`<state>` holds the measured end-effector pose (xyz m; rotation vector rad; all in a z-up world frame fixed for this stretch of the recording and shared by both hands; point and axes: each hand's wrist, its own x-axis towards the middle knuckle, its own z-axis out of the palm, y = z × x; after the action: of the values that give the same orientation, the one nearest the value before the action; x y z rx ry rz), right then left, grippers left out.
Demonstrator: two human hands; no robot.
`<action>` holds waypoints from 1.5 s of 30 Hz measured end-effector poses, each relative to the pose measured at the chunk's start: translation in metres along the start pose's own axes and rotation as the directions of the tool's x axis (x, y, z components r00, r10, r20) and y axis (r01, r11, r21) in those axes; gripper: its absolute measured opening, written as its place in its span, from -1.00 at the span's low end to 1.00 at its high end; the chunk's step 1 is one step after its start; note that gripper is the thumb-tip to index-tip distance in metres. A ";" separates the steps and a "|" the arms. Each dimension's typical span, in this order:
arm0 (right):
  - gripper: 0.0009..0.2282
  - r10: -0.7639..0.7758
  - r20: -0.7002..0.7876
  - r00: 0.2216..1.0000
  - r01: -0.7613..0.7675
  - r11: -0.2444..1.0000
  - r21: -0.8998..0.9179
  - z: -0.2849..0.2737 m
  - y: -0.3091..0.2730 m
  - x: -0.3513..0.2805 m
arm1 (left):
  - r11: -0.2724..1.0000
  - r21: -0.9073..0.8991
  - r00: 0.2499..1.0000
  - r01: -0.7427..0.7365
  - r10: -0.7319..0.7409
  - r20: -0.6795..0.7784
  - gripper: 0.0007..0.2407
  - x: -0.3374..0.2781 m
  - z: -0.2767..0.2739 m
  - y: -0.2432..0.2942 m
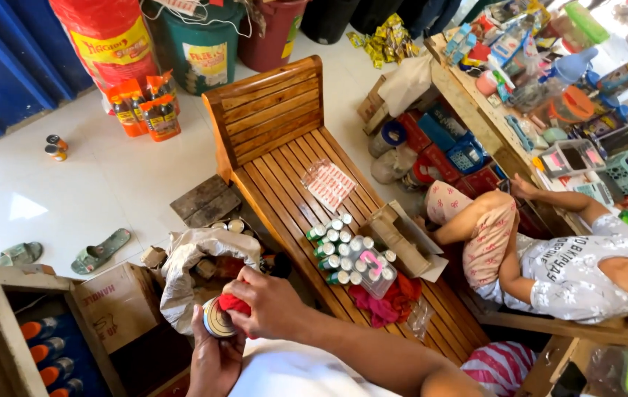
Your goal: Cleaning dust off canned goods with a cloth and organizing them on grocery shelves.
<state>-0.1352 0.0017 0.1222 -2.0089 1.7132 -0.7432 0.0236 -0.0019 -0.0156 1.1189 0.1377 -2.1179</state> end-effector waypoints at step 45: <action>-0.92 -0.252 -0.029 0.967 0.253 0.945 0.210 -0.001 0.035 0.003 | 0.956 -0.212 0.978 -0.201 0.206 0.003 -0.64 -0.013 0.017 -0.018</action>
<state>-0.1621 -0.0074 0.1022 -2.0966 1.3258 -0.9676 0.0055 0.0117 0.0004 0.9391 0.2206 -1.8844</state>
